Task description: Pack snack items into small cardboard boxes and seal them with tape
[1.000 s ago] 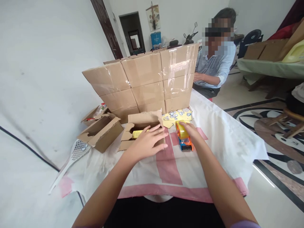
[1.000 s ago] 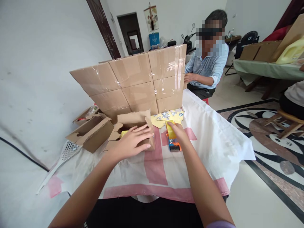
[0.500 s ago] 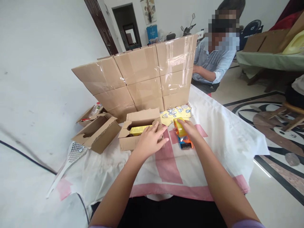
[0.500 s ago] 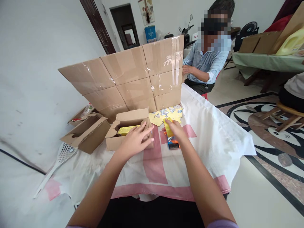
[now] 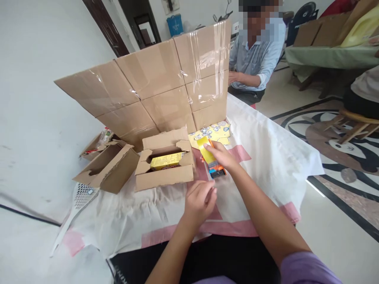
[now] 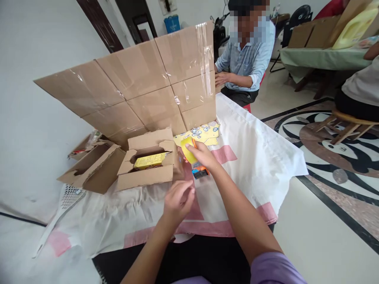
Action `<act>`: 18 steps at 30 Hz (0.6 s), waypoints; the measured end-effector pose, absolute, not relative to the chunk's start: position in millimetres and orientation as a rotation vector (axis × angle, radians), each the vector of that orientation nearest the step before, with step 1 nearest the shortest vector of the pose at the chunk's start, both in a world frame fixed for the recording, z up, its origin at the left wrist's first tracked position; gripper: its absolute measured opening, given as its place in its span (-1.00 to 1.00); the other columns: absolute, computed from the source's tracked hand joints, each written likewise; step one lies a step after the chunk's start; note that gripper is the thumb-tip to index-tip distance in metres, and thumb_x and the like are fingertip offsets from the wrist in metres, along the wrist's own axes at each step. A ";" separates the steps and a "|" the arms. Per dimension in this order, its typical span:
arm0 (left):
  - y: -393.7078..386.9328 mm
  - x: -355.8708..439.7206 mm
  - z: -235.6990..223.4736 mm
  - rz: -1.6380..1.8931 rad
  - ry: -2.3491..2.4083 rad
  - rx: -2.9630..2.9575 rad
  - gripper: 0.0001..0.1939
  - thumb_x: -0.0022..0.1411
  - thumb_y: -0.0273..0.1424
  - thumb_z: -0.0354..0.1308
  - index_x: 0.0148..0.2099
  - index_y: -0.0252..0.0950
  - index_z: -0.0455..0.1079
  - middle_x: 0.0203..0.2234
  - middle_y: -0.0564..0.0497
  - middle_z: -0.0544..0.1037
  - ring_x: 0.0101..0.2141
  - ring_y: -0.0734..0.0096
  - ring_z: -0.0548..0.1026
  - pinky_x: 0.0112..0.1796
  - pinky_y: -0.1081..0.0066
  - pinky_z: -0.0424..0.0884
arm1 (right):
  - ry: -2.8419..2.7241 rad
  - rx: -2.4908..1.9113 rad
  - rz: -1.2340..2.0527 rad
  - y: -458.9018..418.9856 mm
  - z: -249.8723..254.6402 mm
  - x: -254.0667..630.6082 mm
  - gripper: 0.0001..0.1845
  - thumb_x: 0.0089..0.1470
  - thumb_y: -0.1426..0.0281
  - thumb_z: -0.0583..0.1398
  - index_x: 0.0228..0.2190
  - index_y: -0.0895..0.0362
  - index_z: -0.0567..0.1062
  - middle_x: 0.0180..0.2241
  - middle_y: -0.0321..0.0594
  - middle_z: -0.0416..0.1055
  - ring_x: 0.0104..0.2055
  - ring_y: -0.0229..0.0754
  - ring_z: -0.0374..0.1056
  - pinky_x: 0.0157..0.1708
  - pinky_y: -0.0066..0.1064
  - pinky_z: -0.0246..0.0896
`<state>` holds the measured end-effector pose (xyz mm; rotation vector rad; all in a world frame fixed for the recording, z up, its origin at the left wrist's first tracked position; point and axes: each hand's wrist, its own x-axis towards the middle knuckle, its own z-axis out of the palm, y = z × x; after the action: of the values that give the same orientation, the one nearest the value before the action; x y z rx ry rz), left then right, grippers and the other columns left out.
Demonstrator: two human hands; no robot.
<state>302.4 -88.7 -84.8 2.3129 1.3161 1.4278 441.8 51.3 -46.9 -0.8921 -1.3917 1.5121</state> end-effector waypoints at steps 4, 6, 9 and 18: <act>-83.3 328.0 -105.5 1.216 1.509 1.511 -0.41 0.32 -0.24 0.20 0.33 -0.20 0.18 -0.52 0.14 0.43 -0.46 0.43 0.45 -0.35 0.41 0.42 | -1.253 -0.782 1.563 40.5 -35.4 439.5 -0.58 0.18 -0.06 0.17 -0.32 0.04 0.45 -0.47 -0.22 0.52 -0.40 -0.07 0.49 -0.35 -0.28 0.43; -76.1 331.6 -105.3 1.199 1.431 1.304 -0.40 0.29 -0.18 0.22 0.31 -0.20 0.24 -0.63 0.22 0.25 -0.55 0.49 0.32 -0.44 0.48 0.32 | -1.264 -0.785 1.573 36.6 -32.5 440.1 -0.54 0.20 -0.10 0.14 -0.34 0.04 0.46 -0.49 -0.22 0.49 -0.40 -0.06 0.47 -0.36 -0.27 0.40; -65.0 329.7 -99.9 1.192 1.320 1.112 -0.46 0.17 -0.08 0.31 0.12 -0.25 0.47 -0.70 0.25 0.13 -0.65 0.57 0.14 -0.57 0.51 0.13 | -1.309 -0.882 1.513 34.4 -33.8 440.4 -0.50 0.21 -0.11 0.13 -0.42 0.05 0.45 -0.51 -0.24 0.43 -0.39 -0.07 0.41 -0.35 -0.28 0.34; -53.0 341.6 -89.0 1.542 1.371 0.961 -0.70 0.11 -0.18 0.36 -0.19 -0.27 0.62 -0.22 -0.07 0.65 -0.16 0.27 0.57 -0.09 0.34 0.45 | -1.127 -0.919 1.371 43.0 -47.3 436.8 -0.45 0.14 -0.19 0.15 -0.41 0.05 0.44 -0.41 -0.23 0.41 -0.26 -0.08 0.37 -0.31 -0.36 0.32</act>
<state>341.6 -53.0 -89.0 0.9605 1.3708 1.5420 436.8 43.0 -47.3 -0.9189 -1.1270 1.3711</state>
